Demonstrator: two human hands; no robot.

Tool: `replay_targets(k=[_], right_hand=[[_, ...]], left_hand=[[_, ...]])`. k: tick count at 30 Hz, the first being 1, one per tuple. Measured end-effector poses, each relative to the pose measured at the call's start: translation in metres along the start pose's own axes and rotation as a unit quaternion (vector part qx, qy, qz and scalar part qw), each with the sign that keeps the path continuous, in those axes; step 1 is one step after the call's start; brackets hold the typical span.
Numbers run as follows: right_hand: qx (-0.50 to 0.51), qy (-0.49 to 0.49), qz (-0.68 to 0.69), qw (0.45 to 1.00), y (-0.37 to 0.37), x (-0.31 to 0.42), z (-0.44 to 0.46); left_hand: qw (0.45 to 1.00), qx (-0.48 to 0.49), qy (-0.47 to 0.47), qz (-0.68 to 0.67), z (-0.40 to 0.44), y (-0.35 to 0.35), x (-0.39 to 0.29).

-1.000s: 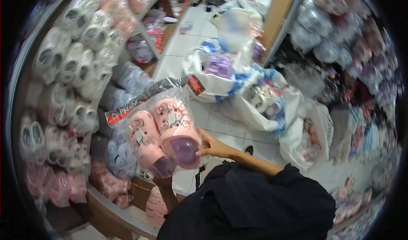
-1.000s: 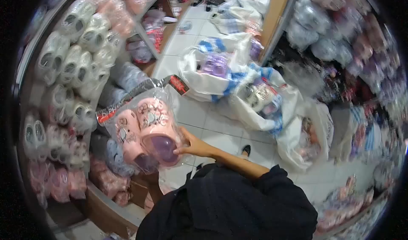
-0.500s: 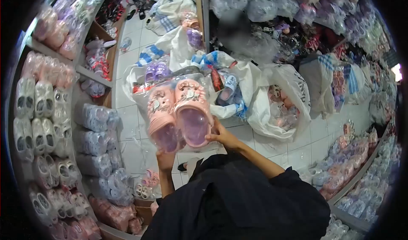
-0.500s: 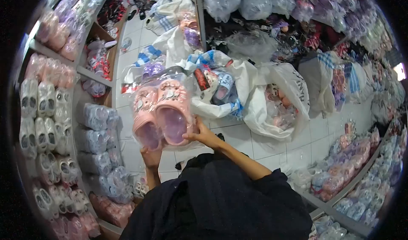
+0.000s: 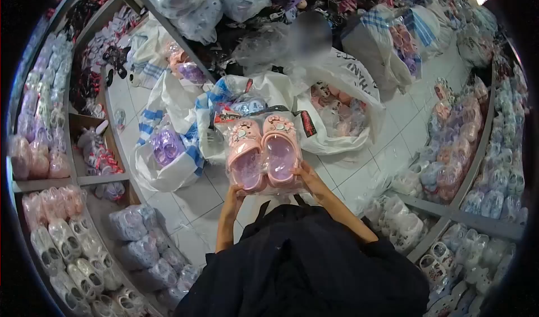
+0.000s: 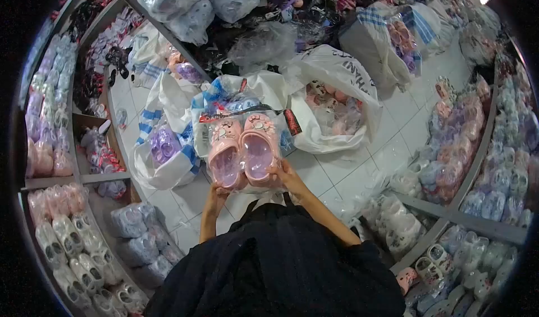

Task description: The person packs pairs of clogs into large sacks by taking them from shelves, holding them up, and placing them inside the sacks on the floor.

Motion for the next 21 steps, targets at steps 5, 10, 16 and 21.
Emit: replay_targets(k=[5, 10, 16, 21], right_hand=[[-0.055, 0.042, 0.089, 0.994, 0.026, -0.006, -0.003], [-0.090, 0.084, 0.178, 0.976, 0.032, 0.005, -0.008], [-0.151, 0.135, 0.048, 0.978, 0.050, 0.023, -0.015], [-0.204, 0.139, 0.119, 0.962, 0.102, -0.014, -0.022]], left_hand=[[0.993, 0.037, 0.057, 0.100, 0.048, -0.020, -0.040], [0.960, 0.173, 0.050, 0.216, 0.097, -0.053, -0.073], [0.958, 0.220, 0.050, 0.177, 0.129, -0.072, -0.070], [0.936, 0.230, 0.119, 0.240, 0.169, -0.070, -0.022]])
Point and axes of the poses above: each hand's wrist, its own z-axis towards the middle knuckle, its own y-axis out of the back of the hand, x = y × z, the point moved 9 cm from there along z, towards the middle knuckle, and after that the axes turned 14 degrees about x, right-handed, at the moved point
